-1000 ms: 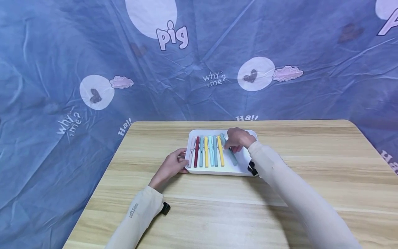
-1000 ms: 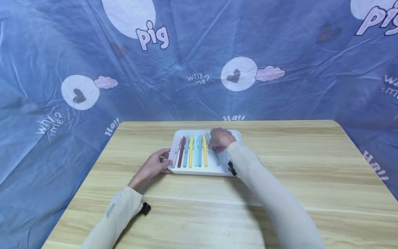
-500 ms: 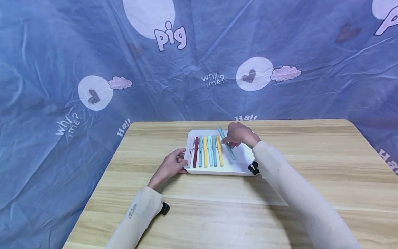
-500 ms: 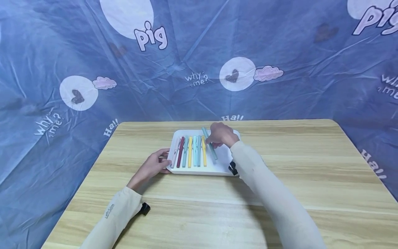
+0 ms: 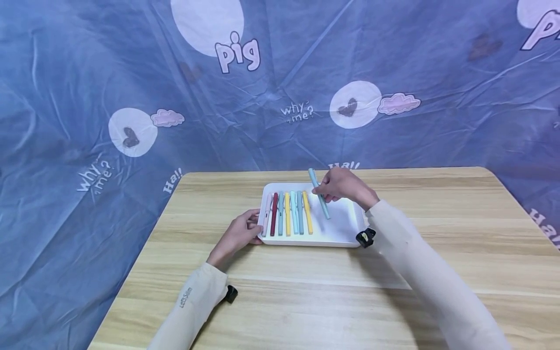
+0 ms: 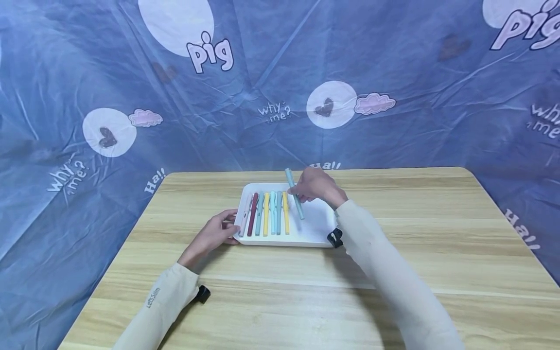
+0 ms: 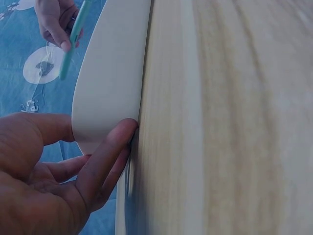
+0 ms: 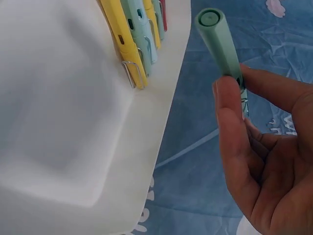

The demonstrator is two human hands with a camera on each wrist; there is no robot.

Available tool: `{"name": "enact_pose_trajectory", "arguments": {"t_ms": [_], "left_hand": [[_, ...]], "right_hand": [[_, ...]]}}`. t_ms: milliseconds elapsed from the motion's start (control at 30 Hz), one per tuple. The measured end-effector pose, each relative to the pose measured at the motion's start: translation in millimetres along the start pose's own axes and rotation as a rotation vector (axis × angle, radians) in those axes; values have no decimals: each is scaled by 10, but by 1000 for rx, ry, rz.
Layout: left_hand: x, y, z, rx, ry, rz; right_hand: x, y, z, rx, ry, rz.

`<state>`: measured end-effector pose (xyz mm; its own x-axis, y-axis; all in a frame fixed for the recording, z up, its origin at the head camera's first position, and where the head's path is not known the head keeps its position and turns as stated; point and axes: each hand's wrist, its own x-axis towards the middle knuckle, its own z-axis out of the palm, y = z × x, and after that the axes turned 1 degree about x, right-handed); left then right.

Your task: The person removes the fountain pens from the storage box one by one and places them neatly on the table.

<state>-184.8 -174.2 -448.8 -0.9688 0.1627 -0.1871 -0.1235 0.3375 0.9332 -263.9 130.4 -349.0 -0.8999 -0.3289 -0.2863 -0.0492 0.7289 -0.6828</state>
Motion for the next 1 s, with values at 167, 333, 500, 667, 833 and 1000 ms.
{"name": "enact_pose_trajectory", "arguments": {"t_ms": [167, 333, 500, 667, 833, 1000], "left_hand": [[-5, -6, 1, 17, 8, -16], [4, -9, 2, 28, 8, -30], [15, -10, 2, 41, 9, -23], [8, 1, 4, 45, 4, -21], [-4, 7, 0, 29, -6, -19], [-7, 8, -10, 13, -18, -10]], "right_hand": [[-76, 42, -55, 38, 43, -14], [-174, 117, -124, 81, 91, -6], [-251, 226, -159, 133, 140, 10], [-321, 326, -176, 189, 177, 11], [-401, 398, -203, 219, 191, 11], [-460, 476, -236, 252, 212, 0]]}}
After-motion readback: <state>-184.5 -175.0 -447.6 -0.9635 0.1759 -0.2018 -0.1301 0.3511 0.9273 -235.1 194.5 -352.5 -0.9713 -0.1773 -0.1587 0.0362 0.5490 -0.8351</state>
